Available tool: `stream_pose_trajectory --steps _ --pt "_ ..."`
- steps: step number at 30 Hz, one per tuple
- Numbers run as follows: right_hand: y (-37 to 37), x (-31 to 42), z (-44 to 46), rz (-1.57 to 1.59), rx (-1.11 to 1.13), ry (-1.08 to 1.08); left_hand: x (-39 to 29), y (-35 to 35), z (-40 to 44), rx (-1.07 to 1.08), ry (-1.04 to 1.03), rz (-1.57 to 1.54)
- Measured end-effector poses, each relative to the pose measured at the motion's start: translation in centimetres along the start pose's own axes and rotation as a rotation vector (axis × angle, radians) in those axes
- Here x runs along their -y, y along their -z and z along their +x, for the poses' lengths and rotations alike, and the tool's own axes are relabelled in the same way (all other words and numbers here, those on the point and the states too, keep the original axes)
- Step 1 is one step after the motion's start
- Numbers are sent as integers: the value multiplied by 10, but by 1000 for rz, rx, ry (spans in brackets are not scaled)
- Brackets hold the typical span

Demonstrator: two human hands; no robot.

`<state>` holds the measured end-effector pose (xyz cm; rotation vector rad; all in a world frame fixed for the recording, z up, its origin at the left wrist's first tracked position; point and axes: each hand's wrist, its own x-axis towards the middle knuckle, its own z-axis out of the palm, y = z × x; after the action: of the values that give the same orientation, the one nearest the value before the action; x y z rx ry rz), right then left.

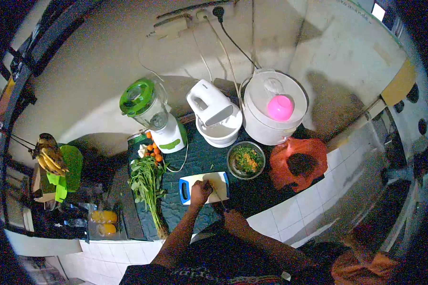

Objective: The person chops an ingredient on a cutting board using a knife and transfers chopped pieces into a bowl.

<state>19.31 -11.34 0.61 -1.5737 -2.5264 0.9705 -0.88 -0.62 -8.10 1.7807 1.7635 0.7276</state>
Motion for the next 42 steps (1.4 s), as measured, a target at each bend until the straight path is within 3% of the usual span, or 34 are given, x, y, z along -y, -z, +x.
stream_pose_trajectory --steps 4,10,16,19,22,24,28,30,34,40,42 --pt "7 0 -2 103 28 -43 -7 4 1 -34 -22 -39" --pt "-16 -20 -4 59 -147 201 2 -7 1 -34 -63 -39" --pt "-18 -24 13 -36 -86 82 -8 -1 3 16 3 15" --pt "-2 -19 14 162 -119 -14 -14 1 0 2 40 28" --pt "-26 -28 21 50 -295 133 -13 -1 -8 -31 93 -38" --pt "-39 -31 31 260 -93 -239 -14 -2 -14 -48 81 -33" --pt "-49 -51 33 347 -109 -228 -21 -6 -22 -88 127 -12" --pt "-54 -62 32 -246 -447 274 -23 -8 -28 -138 106 -31" --pt "-56 -67 39 -45 -509 164 -25 2 -37 -128 62 -33" --pt "-28 -56 31 -35 -507 290 -26 -1 -38 -158 134 -74" --pt "-8 -42 20 -348 -622 389 -22 -4 -37 -156 130 -53"
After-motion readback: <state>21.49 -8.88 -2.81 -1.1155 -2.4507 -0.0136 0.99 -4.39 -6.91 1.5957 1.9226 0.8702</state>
